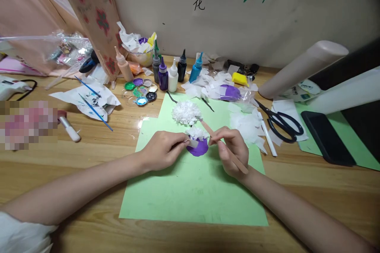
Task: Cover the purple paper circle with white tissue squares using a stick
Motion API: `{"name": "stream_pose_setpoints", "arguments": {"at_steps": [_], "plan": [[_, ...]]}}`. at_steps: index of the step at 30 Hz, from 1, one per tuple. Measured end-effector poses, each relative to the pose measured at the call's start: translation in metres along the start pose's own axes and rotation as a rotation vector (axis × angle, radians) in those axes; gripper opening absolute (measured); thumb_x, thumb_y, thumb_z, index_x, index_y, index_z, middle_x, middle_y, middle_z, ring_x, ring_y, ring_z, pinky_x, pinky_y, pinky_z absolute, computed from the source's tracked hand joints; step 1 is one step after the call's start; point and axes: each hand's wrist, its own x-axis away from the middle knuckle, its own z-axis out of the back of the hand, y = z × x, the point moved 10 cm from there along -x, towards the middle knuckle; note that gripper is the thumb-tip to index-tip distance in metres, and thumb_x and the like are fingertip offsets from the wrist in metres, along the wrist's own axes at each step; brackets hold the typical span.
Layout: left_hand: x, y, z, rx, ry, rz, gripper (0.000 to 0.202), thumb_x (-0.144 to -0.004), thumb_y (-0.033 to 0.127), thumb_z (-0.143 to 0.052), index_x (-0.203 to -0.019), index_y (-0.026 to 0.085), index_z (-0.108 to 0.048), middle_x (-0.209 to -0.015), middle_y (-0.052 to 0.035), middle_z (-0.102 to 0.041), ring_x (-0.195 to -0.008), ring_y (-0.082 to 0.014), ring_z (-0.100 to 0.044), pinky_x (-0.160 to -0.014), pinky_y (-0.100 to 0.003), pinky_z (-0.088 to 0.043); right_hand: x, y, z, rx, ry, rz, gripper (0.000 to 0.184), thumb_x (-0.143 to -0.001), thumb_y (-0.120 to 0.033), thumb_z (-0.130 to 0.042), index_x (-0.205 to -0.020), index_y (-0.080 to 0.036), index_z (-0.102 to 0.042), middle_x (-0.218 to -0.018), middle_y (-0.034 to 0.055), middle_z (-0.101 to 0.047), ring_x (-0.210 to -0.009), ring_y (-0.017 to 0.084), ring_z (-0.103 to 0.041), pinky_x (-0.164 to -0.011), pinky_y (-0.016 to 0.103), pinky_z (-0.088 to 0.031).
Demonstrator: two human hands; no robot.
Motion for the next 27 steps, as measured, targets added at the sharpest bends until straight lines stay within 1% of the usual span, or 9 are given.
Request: {"name": "stream_pose_setpoints", "arguments": {"at_steps": [2,5,7,9,11,13,18,23,27], "plan": [[-0.002,-0.004,0.002,0.033,0.017,0.035,0.029,-0.089,0.033,-0.044,-0.086,0.017,-0.068,-0.070,-0.0023,-0.066,-0.059,-0.0106,-0.053,-0.057,-0.021,-0.038,-0.002,-0.007,-0.001,0.053,-0.026,0.057,0.017,-0.087,-0.018,-0.040,-0.080,-0.022,-0.054,-0.066,0.0023,-0.057,-0.061,0.016,-0.052,-0.057,0.031,-0.041],[-0.005,-0.011,0.006,0.064,0.043,0.079,0.034,-0.086,0.039,-0.049,-0.071,0.014,-0.067,-0.053,0.0007,-0.056,-0.048,-0.0078,-0.041,-0.049,-0.020,-0.031,-0.003,-0.012,0.000,0.040,-0.053,0.094,0.029,-0.090,-0.023,-0.034,-0.068,-0.021,-0.054,-0.057,0.0020,-0.052,-0.055,0.016,-0.048,-0.054,0.031,-0.038],[-0.008,-0.014,0.008,0.022,0.022,0.084,0.037,-0.084,0.040,-0.051,-0.061,0.014,-0.062,-0.048,0.0023,-0.049,-0.046,-0.0070,-0.037,-0.047,-0.020,-0.028,-0.002,-0.012,-0.004,-0.007,-0.102,0.105,0.036,-0.092,-0.026,-0.030,-0.063,-0.021,-0.051,-0.054,0.0017,-0.049,-0.053,0.015,-0.045,-0.053,0.031,-0.037],[-0.010,-0.014,0.009,-0.065,-0.020,0.063,0.036,-0.083,0.038,-0.050,-0.057,0.014,-0.057,-0.047,0.0031,-0.046,-0.045,-0.0066,-0.035,-0.047,-0.021,-0.026,0.000,-0.013,-0.010,-0.042,-0.167,0.123,0.040,-0.093,-0.027,-0.026,-0.060,-0.021,-0.049,-0.051,0.0014,-0.047,-0.051,0.015,-0.044,-0.052,0.031,-0.037],[-0.012,-0.014,0.011,-0.144,-0.048,0.041,0.032,-0.083,0.034,-0.048,-0.059,0.015,-0.054,-0.049,0.0035,-0.047,-0.046,-0.0066,-0.036,-0.048,-0.021,-0.026,0.001,-0.016,-0.015,-0.054,-0.212,0.156,0.040,-0.093,-0.026,-0.025,-0.059,-0.022,-0.046,-0.050,0.0010,-0.047,-0.050,0.015,-0.042,-0.052,0.030,-0.036],[-0.014,-0.015,0.013,-0.187,-0.050,0.032,0.027,-0.082,0.032,-0.046,-0.063,0.016,-0.054,-0.052,0.0036,-0.049,-0.047,-0.0070,-0.038,-0.049,-0.021,-0.026,0.002,-0.019,-0.017,-0.053,-0.223,0.181,0.040,-0.093,-0.024,-0.024,-0.058,-0.022,-0.044,-0.049,0.0005,-0.046,-0.049,0.014,-0.041,-0.051,0.030,-0.035],[-0.012,-0.015,0.012,-0.250,-0.050,0.017,0.019,-0.083,0.030,-0.044,-0.072,0.017,-0.054,-0.055,0.0043,-0.051,-0.048,-0.0078,-0.039,-0.051,-0.021,-0.027,0.002,-0.014,-0.017,-0.067,-0.222,0.139,0.039,-0.093,-0.023,-0.026,-0.059,-0.021,-0.045,-0.051,0.0001,-0.045,-0.050,0.014,-0.040,-0.053,0.029,-0.033],[-0.012,-0.014,0.013,-0.210,-0.043,0.007,0.021,-0.085,0.031,-0.045,-0.075,0.017,-0.055,-0.057,0.0042,-0.051,-0.050,-0.0077,-0.040,-0.051,-0.021,-0.027,0.002,-0.008,-0.019,-0.042,-0.233,0.078,0.039,-0.093,-0.021,-0.025,-0.060,-0.020,-0.045,-0.054,0.0000,-0.044,-0.053,0.013,-0.040,-0.054,0.028,-0.033],[-0.012,-0.015,0.016,-0.161,-0.018,0.005,0.021,-0.083,0.031,-0.048,-0.074,0.016,-0.060,-0.054,0.0044,-0.050,-0.049,-0.0068,-0.039,-0.050,-0.020,-0.028,0.001,-0.007,-0.019,-0.017,-0.217,0.055,0.040,-0.094,-0.022,-0.026,-0.060,-0.020,-0.045,-0.054,0.0000,-0.045,-0.053,0.013,-0.041,-0.055,0.028,-0.033]]}}
